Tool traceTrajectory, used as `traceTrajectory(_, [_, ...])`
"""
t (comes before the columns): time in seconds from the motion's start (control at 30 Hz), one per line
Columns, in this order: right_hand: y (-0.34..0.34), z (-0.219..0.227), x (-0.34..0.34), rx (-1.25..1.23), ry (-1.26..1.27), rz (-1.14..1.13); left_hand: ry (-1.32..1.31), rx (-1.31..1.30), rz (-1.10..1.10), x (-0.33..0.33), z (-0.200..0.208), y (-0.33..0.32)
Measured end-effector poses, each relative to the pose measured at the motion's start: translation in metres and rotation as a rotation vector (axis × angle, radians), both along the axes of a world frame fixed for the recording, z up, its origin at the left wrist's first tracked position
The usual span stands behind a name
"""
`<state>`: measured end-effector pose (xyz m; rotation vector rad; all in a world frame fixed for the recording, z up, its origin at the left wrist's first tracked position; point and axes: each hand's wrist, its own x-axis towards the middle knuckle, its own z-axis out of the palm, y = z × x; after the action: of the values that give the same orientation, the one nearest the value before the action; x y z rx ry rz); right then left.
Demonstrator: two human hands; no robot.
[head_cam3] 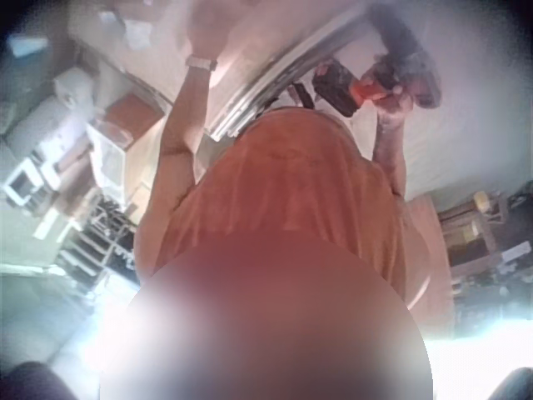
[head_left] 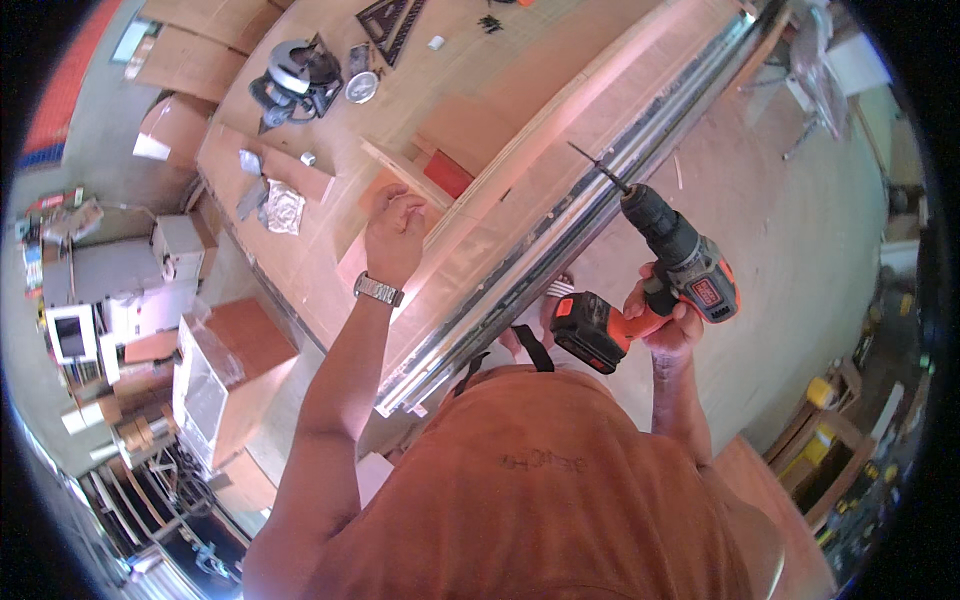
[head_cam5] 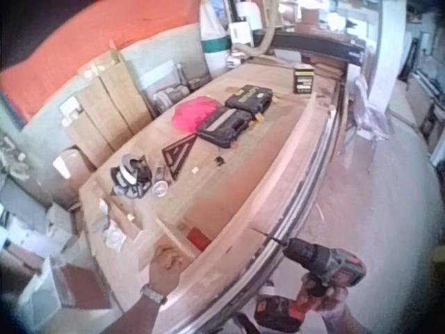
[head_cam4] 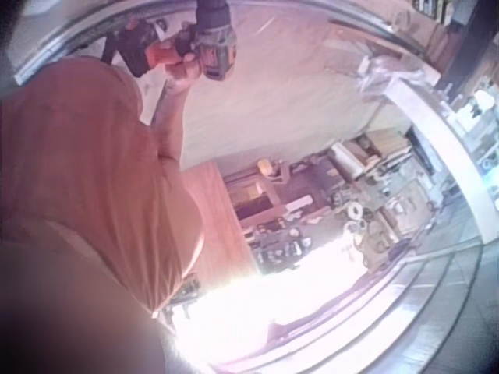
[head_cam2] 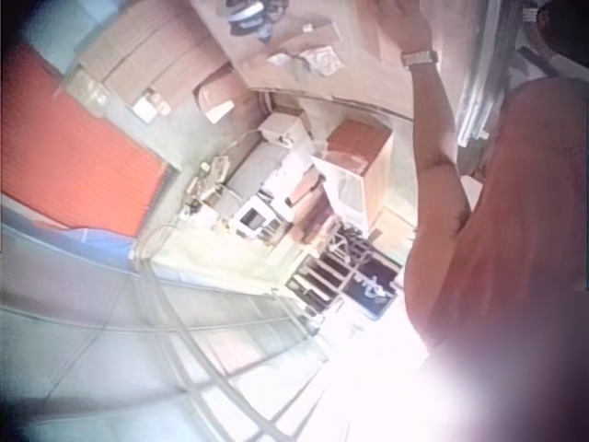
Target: The person aligns a thin wooden strip against a larger wooden panel on a workbench, then uses a cordless drill to drive screws into the strip, securing it to the panel. The person holds the strip in place with one hand while operating the drill with the other.
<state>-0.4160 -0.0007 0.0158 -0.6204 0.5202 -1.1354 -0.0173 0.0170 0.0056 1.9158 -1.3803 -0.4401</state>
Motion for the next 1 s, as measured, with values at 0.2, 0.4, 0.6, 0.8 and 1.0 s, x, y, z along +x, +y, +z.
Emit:
traceTrajectory(0.2, [0.044,-0.027,0.005,0.049,0.019,-0.090,-0.072,-0.053,-0.151,0.001,-0.030,-0.011])
traceTrajectory(0.4, [0.088,-0.040,0.029,0.154,-0.035,-0.148,-0.113,-0.041,-0.281,0.023,-0.039,-0.025])
traceTrajectory(0.6, [0.111,-0.053,0.047,0.195,0.027,-0.160,-0.074,-0.022,-0.379,0.028,-0.052,-0.034])
traceTrajectory(0.8, [0.115,-0.083,0.065,0.311,-0.068,-0.075,-0.002,-0.024,-0.448,0.029,-0.057,-0.030])
traceTrajectory(1.0, [0.113,-0.116,0.089,0.400,-0.080,-0.032,-0.016,-0.061,-0.469,0.026,-0.059,-0.034])
